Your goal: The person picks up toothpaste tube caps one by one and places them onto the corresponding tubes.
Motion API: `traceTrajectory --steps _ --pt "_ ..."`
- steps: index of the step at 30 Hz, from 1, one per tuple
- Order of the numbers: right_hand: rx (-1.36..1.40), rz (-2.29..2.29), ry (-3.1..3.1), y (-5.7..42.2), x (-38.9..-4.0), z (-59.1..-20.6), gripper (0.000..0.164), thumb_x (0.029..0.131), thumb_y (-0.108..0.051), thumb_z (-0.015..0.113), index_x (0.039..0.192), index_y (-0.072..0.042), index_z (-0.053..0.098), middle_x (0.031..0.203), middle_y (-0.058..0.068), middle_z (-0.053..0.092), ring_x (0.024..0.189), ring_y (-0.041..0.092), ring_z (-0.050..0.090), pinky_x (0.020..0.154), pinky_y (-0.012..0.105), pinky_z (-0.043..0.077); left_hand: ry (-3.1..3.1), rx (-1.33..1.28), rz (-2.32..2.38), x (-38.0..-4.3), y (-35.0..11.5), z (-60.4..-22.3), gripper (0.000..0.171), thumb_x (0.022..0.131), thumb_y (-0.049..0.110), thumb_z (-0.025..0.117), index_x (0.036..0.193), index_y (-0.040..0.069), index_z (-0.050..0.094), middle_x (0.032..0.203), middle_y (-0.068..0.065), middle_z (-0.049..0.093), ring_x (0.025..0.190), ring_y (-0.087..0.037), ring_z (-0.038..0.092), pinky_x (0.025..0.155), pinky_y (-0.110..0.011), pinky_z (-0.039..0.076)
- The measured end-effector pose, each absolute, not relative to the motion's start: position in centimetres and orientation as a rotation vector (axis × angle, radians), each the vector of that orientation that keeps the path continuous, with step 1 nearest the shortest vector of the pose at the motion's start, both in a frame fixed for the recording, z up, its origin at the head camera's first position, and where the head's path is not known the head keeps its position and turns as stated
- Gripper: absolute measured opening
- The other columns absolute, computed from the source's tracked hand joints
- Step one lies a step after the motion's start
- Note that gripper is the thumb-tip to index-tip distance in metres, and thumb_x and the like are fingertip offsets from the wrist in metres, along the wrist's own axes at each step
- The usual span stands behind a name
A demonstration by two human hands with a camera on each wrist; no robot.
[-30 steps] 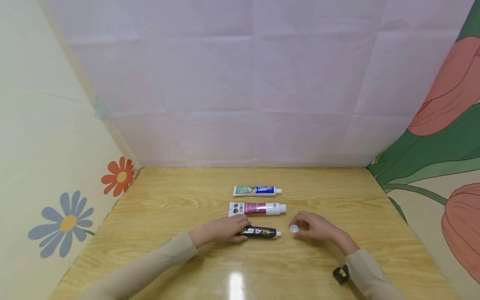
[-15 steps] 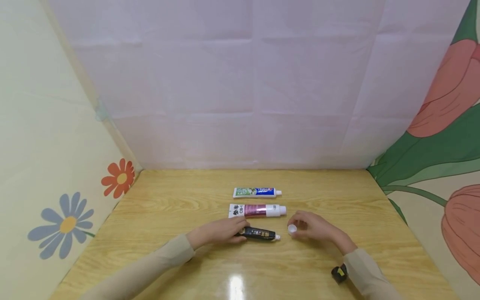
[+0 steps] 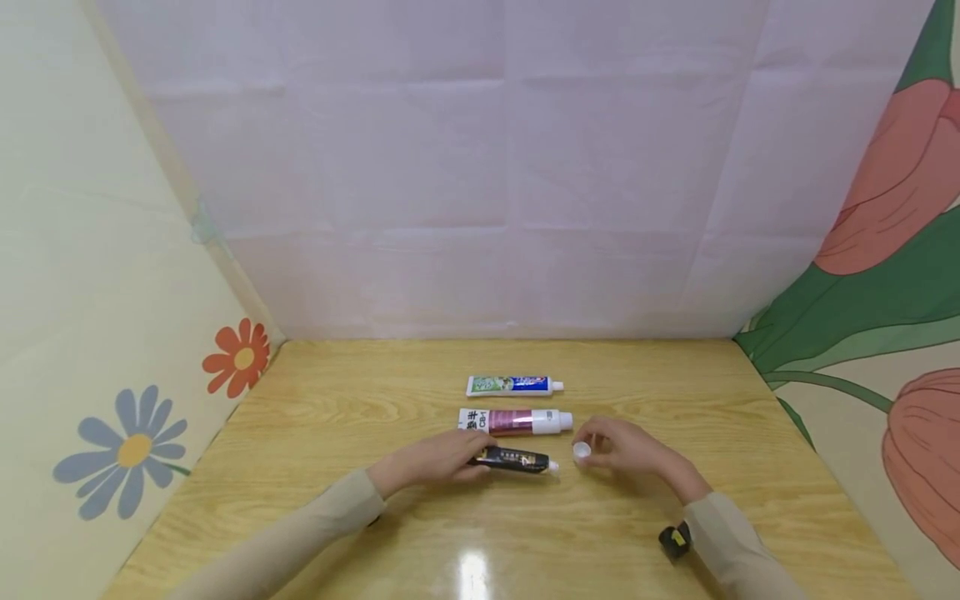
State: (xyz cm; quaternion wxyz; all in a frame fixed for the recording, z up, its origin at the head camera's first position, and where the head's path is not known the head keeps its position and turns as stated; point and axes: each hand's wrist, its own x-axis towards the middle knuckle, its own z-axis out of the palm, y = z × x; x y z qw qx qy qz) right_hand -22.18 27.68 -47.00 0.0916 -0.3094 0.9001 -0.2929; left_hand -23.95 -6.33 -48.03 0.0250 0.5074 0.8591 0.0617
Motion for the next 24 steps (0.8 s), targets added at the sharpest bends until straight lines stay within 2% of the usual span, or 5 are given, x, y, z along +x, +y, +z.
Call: traceTrajectory --steps 7,16,24 --pt "-0.882 -0.894 2.648 27.6 -22.4 -46.8 0.029 0.085 -0.034 0.065 0.107 -0.015 0.063 0.098 -0.012 0.062 0.088 0.006 0.056 0.076 0.025 0.049 2.664 1.478 0.233 -23.8 -6.8 -47.5 0.044 0.097 0.039 0.044 0.13 0.01 0.044 0.115 -0.002 0.058 0.099 -0.012 0.058 0.089 -0.025 0.049" --pt "-0.928 -0.914 2.685 27.2 -22.5 -46.1 0.035 0.087 -0.033 0.064 0.112 -0.01 0.062 0.1 -0.01 0.063 0.089 0.006 0.058 0.078 0.029 0.05 2.722 1.537 0.324 -24.3 -7.6 -46.9 0.039 0.095 0.036 0.049 0.124 0.009 0.047 0.105 -0.002 0.059 0.083 -0.009 0.057 0.073 -0.022 0.051" --pt "-1.01 -0.962 2.694 26.7 -23.2 -45.6 0.028 0.087 -0.028 0.065 0.108 -0.01 0.063 0.096 -0.01 0.063 0.085 0.006 0.057 0.075 0.034 0.051 2.767 1.508 0.294 -24.6 -8.0 -46.0 0.04 0.094 0.038 0.051 0.123 0.01 0.049 0.107 0.0 0.059 0.083 -0.008 0.056 0.073 -0.022 0.051"
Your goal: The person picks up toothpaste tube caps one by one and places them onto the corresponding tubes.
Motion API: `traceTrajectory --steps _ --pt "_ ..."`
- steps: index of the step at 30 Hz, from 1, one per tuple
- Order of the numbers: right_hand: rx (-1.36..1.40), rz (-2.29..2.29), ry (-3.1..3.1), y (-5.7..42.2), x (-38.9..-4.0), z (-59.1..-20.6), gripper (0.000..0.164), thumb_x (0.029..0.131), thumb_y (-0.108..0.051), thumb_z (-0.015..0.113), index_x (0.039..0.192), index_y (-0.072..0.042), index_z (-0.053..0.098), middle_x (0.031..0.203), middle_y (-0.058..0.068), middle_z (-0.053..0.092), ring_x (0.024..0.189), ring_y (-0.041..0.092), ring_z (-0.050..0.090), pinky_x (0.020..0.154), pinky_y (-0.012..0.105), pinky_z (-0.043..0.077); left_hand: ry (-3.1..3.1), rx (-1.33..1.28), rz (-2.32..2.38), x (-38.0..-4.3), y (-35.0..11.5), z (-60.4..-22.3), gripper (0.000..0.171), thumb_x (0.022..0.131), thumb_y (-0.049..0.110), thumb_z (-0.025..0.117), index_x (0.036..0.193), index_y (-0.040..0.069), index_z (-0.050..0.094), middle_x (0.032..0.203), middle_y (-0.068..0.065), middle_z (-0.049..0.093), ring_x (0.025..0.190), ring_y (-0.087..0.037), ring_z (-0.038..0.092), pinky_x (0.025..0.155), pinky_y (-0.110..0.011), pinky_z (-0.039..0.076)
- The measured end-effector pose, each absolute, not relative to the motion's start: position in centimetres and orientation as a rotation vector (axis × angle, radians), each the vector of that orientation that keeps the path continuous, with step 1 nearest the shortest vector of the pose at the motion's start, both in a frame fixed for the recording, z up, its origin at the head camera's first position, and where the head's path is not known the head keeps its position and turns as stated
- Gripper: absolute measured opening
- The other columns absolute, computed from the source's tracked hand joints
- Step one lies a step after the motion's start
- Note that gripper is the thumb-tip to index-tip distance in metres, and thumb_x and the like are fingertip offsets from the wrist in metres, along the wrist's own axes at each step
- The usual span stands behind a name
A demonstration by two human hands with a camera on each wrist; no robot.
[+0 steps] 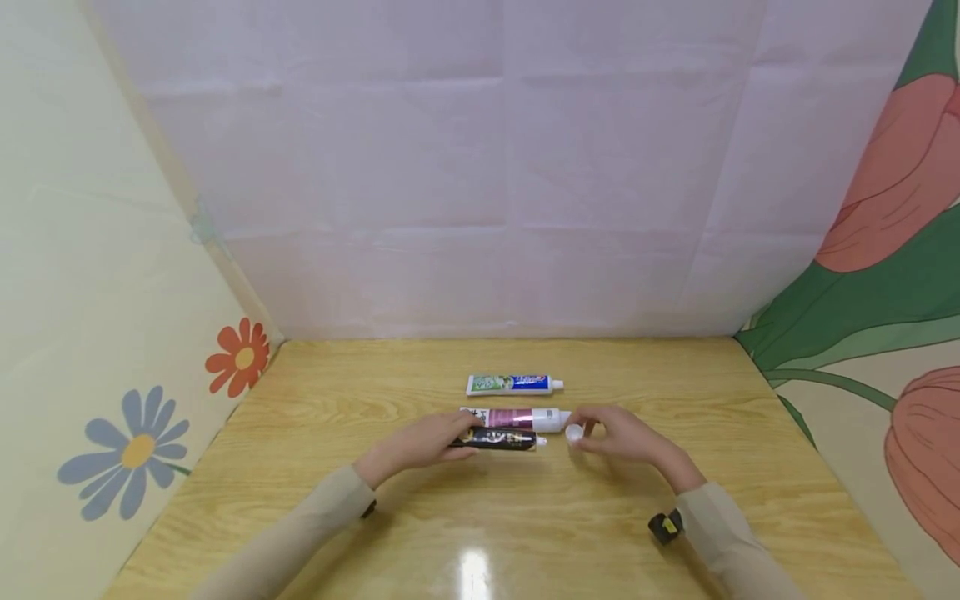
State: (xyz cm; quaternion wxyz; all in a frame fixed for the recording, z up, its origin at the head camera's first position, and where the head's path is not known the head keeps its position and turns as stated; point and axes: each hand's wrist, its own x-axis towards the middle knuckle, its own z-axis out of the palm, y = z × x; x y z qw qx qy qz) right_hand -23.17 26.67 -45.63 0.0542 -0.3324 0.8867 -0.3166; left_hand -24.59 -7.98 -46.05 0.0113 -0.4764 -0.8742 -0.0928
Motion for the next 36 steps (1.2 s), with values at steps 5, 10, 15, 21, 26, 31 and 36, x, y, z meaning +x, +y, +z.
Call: traceTrajectory --steps 5,10,15,21,26,31,36 --pt "-0.975 -0.972 2.715 26.6 -23.3 -45.2 0.03 0.087 -0.032 0.064 0.109 -0.013 0.062 0.096 -0.01 0.062 0.086 0.01 0.057 0.074 0.036 0.05 -2.712 -1.452 -0.265 -24.8 -8.2 -45.7 0.038 0.093 0.039 0.053 0.12 0.012 0.051 0.106 0.002 0.06 0.083 -0.007 0.057 0.073 -0.021 0.051" --pt "-0.97 -0.993 2.745 26.6 -23.5 -44.7 0.028 0.086 -0.031 0.065 0.11 -0.017 0.062 0.098 -0.008 0.062 0.086 0.011 0.056 0.073 0.036 0.049 -2.655 -1.453 -0.283 -25.0 -8.3 -45.2 0.04 0.092 0.039 0.055 0.121 0.011 0.051 0.106 0.001 0.061 0.084 -0.009 0.059 0.073 -0.022 0.052" --pt "-0.992 -1.011 2.765 26.4 -23.7 -44.4 0.027 0.085 -0.027 0.067 0.109 -0.016 0.062 0.097 -0.01 0.061 0.084 0.007 0.055 0.073 0.035 0.05 -2.593 -1.465 -0.282 -25.3 -8.4 -44.8 0.041 0.091 0.038 0.057 0.121 0.011 0.051 0.101 0.002 0.06 0.076 -0.005 0.055 0.065 -0.018 0.049" --pt "-1.001 -1.037 2.761 26.2 -23.6 -44.2 0.029 0.085 -0.029 0.067 0.11 -0.015 0.061 0.097 -0.009 0.061 0.084 0.006 0.054 0.075 0.043 0.05 -2.502 -1.468 -0.286 -25.6 -8.5 -44.5 0.041 0.089 0.036 0.061 0.119 0.01 0.053 0.098 0.002 0.06 0.073 -0.004 0.053 0.062 -0.018 0.047" --pt "-1.025 -1.07 2.768 26.3 -23.7 -44.0 0.032 0.085 -0.033 0.066 0.11 -0.014 0.061 0.098 -0.01 0.06 0.085 0.006 0.055 0.076 0.04 0.051 -2.477 -1.459 -0.291 -25.6 -8.7 -44.1 0.043 0.087 0.037 0.063 0.119 0.01 0.054 0.101 0.001 0.062 0.079 -0.006 0.057 0.065 -0.02 0.05" --pt "-1.087 -1.115 2.782 26.3 -23.9 -44.0 0.027 0.083 -0.027 0.069 0.108 -0.02 0.06 0.096 -0.011 0.06 0.084 0.005 0.055 0.075 0.027 0.05 -2.468 -1.451 -0.284 -25.7 -8.8 -43.6 0.049 0.087 0.038 0.063 0.126 0.009 0.051 0.106 -0.002 0.063 0.086 -0.01 0.06 0.072 -0.024 0.053" --pt "-1.125 -1.145 2.791 26.1 -23.8 -43.6 0.027 0.082 -0.023 0.07 0.107 -0.018 0.061 0.097 -0.009 0.062 0.086 0.006 0.057 0.076 0.029 0.051 -2.421 -1.447 -0.246 -25.8 -8.9 -43.5 0.051 0.086 0.037 0.064 0.128 0.01 0.051 0.103 -0.001 0.063 0.084 -0.009 0.059 0.072 -0.024 0.052"
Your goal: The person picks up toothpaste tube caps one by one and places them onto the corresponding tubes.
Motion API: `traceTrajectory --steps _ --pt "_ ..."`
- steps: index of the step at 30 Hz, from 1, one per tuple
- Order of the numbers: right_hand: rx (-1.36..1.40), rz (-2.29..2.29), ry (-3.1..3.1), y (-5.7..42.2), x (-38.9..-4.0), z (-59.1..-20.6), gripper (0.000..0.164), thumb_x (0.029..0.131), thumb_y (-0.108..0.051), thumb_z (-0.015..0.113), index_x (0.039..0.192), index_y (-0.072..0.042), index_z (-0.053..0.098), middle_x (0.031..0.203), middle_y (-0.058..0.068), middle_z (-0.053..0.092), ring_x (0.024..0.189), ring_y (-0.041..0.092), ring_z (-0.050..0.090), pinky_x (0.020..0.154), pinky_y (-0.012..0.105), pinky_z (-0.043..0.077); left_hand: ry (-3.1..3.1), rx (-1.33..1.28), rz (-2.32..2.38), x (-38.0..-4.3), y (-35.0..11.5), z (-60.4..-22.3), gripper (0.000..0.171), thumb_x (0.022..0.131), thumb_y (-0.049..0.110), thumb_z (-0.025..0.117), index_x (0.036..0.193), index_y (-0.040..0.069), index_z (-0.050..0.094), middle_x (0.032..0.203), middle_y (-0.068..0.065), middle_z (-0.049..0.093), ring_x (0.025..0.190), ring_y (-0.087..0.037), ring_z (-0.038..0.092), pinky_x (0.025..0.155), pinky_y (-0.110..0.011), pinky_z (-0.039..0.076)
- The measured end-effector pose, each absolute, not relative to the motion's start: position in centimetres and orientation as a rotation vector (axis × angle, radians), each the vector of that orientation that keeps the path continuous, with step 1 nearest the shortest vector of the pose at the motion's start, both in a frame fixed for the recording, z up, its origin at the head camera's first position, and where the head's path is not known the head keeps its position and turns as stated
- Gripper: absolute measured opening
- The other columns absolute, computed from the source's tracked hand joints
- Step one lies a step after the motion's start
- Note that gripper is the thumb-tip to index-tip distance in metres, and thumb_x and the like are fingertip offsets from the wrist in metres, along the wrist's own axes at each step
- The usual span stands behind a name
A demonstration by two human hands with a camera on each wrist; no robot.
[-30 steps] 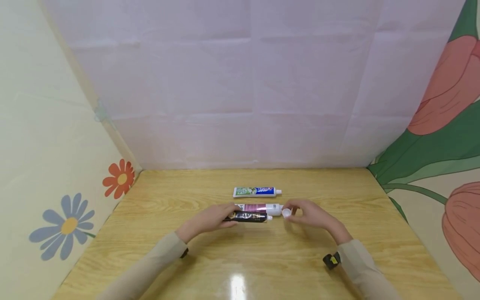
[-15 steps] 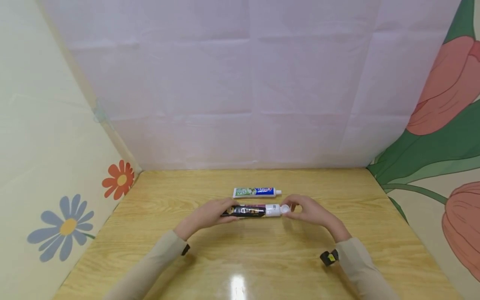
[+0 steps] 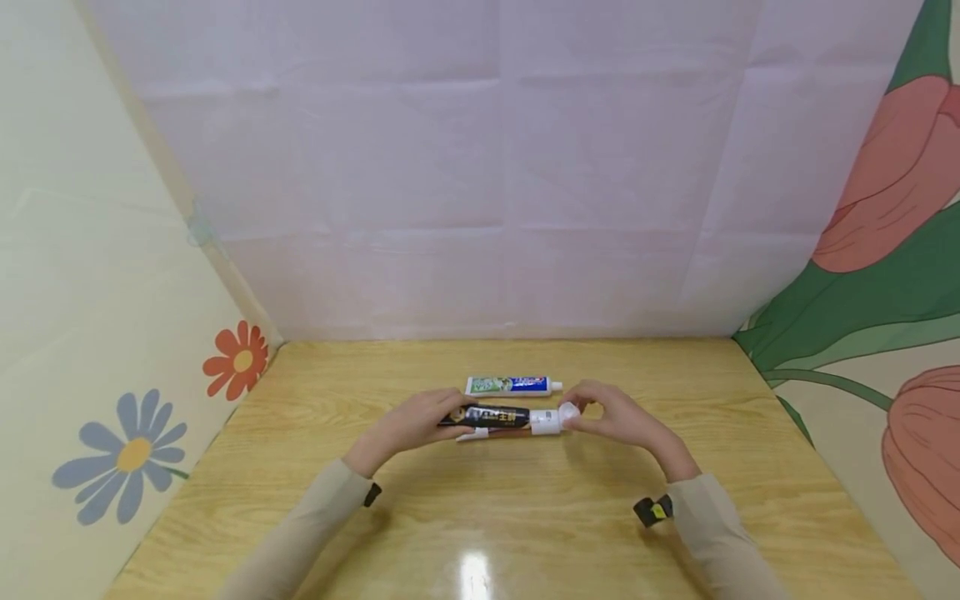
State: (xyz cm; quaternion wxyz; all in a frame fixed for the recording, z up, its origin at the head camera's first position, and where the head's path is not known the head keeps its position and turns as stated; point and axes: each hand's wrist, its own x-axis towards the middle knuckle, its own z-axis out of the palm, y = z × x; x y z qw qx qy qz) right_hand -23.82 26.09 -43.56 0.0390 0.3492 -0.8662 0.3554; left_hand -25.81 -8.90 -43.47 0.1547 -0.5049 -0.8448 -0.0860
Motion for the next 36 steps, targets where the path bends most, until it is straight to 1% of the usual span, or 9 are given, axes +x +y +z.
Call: traceTrajectory --steps 2,6,9,18,21,24,27,32,36 --pt "1.06 1.088 -2.659 26.0 -23.8 -43.4 0.027 0.082 -0.023 0.071 0.107 -0.016 0.062 0.098 -0.007 0.063 0.088 0.009 0.058 0.077 0.034 0.051 -2.394 -1.457 -0.259 -25.9 -8.9 -43.4 0.05 0.085 0.034 0.066 0.126 0.009 0.053 0.1 -0.001 0.063 0.079 -0.008 0.058 0.069 -0.024 0.051" --pt "1.008 1.081 -2.708 25.7 -23.8 -43.0 0.027 0.083 -0.027 0.069 0.107 -0.016 0.063 0.099 -0.005 0.065 0.091 0.012 0.059 0.081 0.038 0.05 -2.361 -1.458 -0.275 -26.0 -9.0 -43.3 0.046 0.085 0.034 0.066 0.121 0.008 0.056 0.094 0.002 0.062 0.072 -0.005 0.053 0.063 -0.022 0.047" --pt "0.981 1.06 -2.738 25.4 -23.9 -42.6 0.03 0.084 -0.031 0.068 0.11 -0.017 0.062 0.099 -0.007 0.064 0.092 0.011 0.059 0.083 0.036 0.049 -2.34 -1.453 -0.291 -26.1 -9.1 -43.1 0.044 0.084 0.034 0.067 0.12 0.009 0.056 0.09 0.004 0.06 0.069 -0.004 0.049 0.061 -0.021 0.045" --pt "0.969 1.05 -2.703 25.0 -24.2 -42.0 0.033 0.082 -0.031 0.07 0.11 -0.017 0.062 0.098 -0.009 0.063 0.09 0.008 0.058 0.082 0.035 0.05 -2.194 -1.464 -0.34 -26.6 -9.1 -42.9 0.047 0.078 0.027 0.075 0.116 0.007 0.058 0.083 0.003 0.057 0.064 -0.004 0.043 0.056 -0.019 0.04" --pt "0.971 1.057 -2.691 25.0 -24.2 -41.9 0.034 0.082 -0.03 0.071 0.111 -0.016 0.062 0.098 -0.011 0.062 0.09 0.007 0.057 0.082 0.034 0.05 -2.159 -1.476 -0.333 -26.7 -9.1 -42.7 0.046 0.08 0.029 0.072 0.117 0.006 0.058 0.084 0.003 0.057 0.064 -0.004 0.044 0.057 -0.019 0.041" --pt "0.998 1.069 -2.661 25.0 -24.3 -41.8 0.034 0.082 -0.028 0.071 0.111 -0.013 0.063 0.097 -0.012 0.062 0.09 0.007 0.057 0.081 0.035 0.05 -2.125 -1.477 -0.328 -27.0 -9.1 -42.5 0.044 0.086 0.034 0.065 0.117 0.005 0.058 0.087 0.003 0.06 0.068 -0.005 0.048 0.061 -0.019 0.045" --pt "1.017 1.069 -2.636 25.0 -24.3 -41.5 0.033 0.082 -0.027 0.07 0.111 -0.013 0.063 0.097 -0.012 0.062 0.091 0.007 0.058 0.082 0.035 0.05 -2.093 -1.469 -0.326 -27.1 -9.1 -42.2 0.044 0.088 0.038 0.06 0.117 0.005 0.058 0.091 0.002 0.062 0.072 -0.006 0.053 0.065 -0.019 0.048" --pt "1.032 1.055 -2.608 24.9 -24.3 -41.4 0.031 0.082 -0.027 0.07 0.111 -0.015 0.064 0.098 -0.012 0.063 0.091 0.006 0.058 0.082 0.033 0.05 -2.059 -1.449 -0.328 -27.1 -8.9 -41.7 0.044 0.088 0.038 0.061 0.116 0.005 0.059 0.093 0.001 0.063 0.076 -0.007 0.056 0.068 -0.02 0.05" --pt "1.042 1.067 -2.583 25.0 -24.4 -41.2 0.032 0.082 -0.024 0.071 0.112 -0.015 0.064 0.098 -0.011 0.064 0.09 0.006 0.057 0.081 0.032 0.05 -2.045 -1.422 -0.317 -27.1 -8.8 -41.3 0.044 0.085 0.036 0.065 0.116 0.006 0.059 0.093 0.001 0.063 0.076 -0.008 0.056 0.069 -0.02 0.05"
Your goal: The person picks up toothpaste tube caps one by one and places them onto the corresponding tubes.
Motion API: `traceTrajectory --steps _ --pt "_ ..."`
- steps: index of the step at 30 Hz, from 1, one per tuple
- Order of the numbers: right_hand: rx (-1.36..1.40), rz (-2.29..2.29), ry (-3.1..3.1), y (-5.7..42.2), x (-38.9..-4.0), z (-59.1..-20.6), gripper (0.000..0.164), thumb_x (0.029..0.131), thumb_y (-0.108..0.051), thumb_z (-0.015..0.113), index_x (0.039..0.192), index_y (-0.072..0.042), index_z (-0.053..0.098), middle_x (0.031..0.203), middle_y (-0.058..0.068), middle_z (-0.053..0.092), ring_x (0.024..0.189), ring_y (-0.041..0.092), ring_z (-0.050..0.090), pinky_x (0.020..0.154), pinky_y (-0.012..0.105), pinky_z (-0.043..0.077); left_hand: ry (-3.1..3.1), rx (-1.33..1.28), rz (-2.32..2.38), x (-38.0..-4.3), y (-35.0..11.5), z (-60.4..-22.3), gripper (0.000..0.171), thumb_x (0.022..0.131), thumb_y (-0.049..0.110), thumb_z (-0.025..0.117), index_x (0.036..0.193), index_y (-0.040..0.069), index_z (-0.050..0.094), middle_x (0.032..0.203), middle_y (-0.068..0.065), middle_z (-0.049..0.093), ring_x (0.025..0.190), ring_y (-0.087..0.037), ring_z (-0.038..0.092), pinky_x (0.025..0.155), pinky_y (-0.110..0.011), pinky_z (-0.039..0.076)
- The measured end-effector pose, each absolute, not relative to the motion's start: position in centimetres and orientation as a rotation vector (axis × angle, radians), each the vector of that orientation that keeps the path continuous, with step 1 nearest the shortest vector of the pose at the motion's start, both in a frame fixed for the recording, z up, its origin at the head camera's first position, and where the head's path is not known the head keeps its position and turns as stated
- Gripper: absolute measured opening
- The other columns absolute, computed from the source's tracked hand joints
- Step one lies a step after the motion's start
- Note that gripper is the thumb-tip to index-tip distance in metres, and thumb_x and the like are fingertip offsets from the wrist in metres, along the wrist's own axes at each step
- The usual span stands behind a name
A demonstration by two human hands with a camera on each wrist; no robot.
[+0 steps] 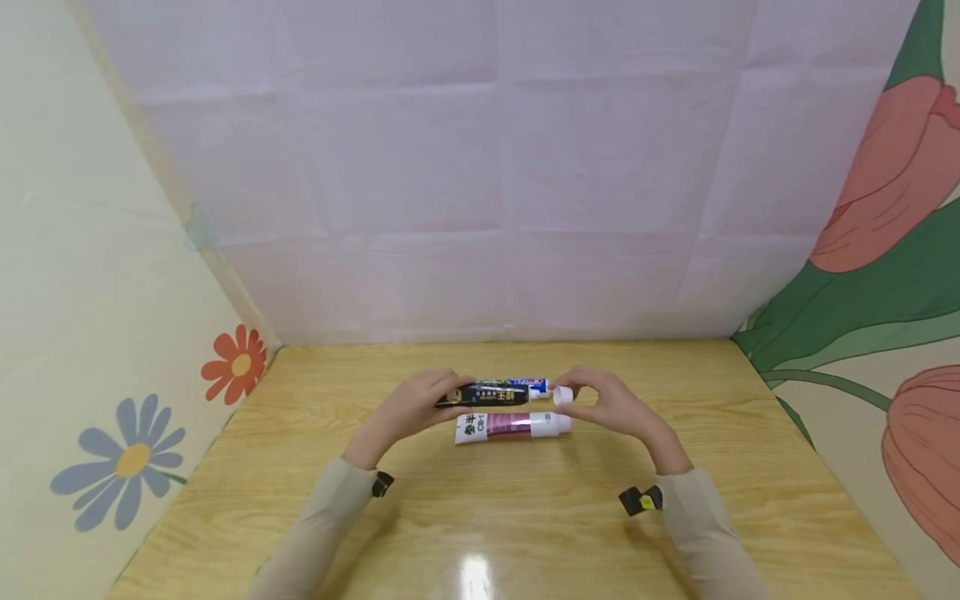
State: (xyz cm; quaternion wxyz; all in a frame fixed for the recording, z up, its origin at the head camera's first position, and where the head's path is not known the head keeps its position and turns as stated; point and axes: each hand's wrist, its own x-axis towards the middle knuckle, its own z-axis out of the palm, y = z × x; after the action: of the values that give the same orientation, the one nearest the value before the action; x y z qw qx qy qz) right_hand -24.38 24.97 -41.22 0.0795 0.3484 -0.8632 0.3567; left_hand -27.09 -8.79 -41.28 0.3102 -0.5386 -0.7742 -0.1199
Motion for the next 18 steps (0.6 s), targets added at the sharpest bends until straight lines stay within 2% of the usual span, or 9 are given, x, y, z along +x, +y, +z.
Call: traceTrajectory --steps 9,12,18 --pt "0.98 1.069 -2.574 25.0 -24.4 -40.5 0.037 0.083 -0.024 0.07 0.116 -0.013 0.062 0.103 -0.009 0.063 0.092 0.007 0.056 0.083 0.036 0.049 -1.999 -1.368 -0.315 -27.4 -8.5 -40.8 0.048 0.079 0.034 0.071 0.116 0.006 0.06 0.097 -0.001 0.065 0.083 -0.011 0.061 0.078 -0.023 0.052" --pt "0.962 1.062 -2.55 24.9 -24.4 -40.3 0.039 0.081 -0.023 0.072 0.116 -0.011 0.061 0.104 -0.007 0.063 0.093 0.008 0.056 0.084 0.034 0.049 -2.004 -1.346 -0.295 -27.4 -8.4 -40.8 0.048 0.081 0.036 0.069 0.117 0.007 0.059 0.1 -0.001 0.065 0.086 -0.012 0.061 0.078 -0.023 0.052" --pt "0.894 1.066 -2.529 24.7 -24.3 -40.0 0.038 0.078 -0.022 0.075 0.11 -0.01 0.059 0.097 -0.006 0.063 0.09 0.009 0.057 0.081 0.031 0.049 -1.999 -1.329 -0.279 -27.5 -8.3 -40.7 0.046 0.085 0.04 0.064 0.117 0.007 0.06 0.099 0.0 0.065 0.085 -0.011 0.061 0.075 -0.023 0.051"
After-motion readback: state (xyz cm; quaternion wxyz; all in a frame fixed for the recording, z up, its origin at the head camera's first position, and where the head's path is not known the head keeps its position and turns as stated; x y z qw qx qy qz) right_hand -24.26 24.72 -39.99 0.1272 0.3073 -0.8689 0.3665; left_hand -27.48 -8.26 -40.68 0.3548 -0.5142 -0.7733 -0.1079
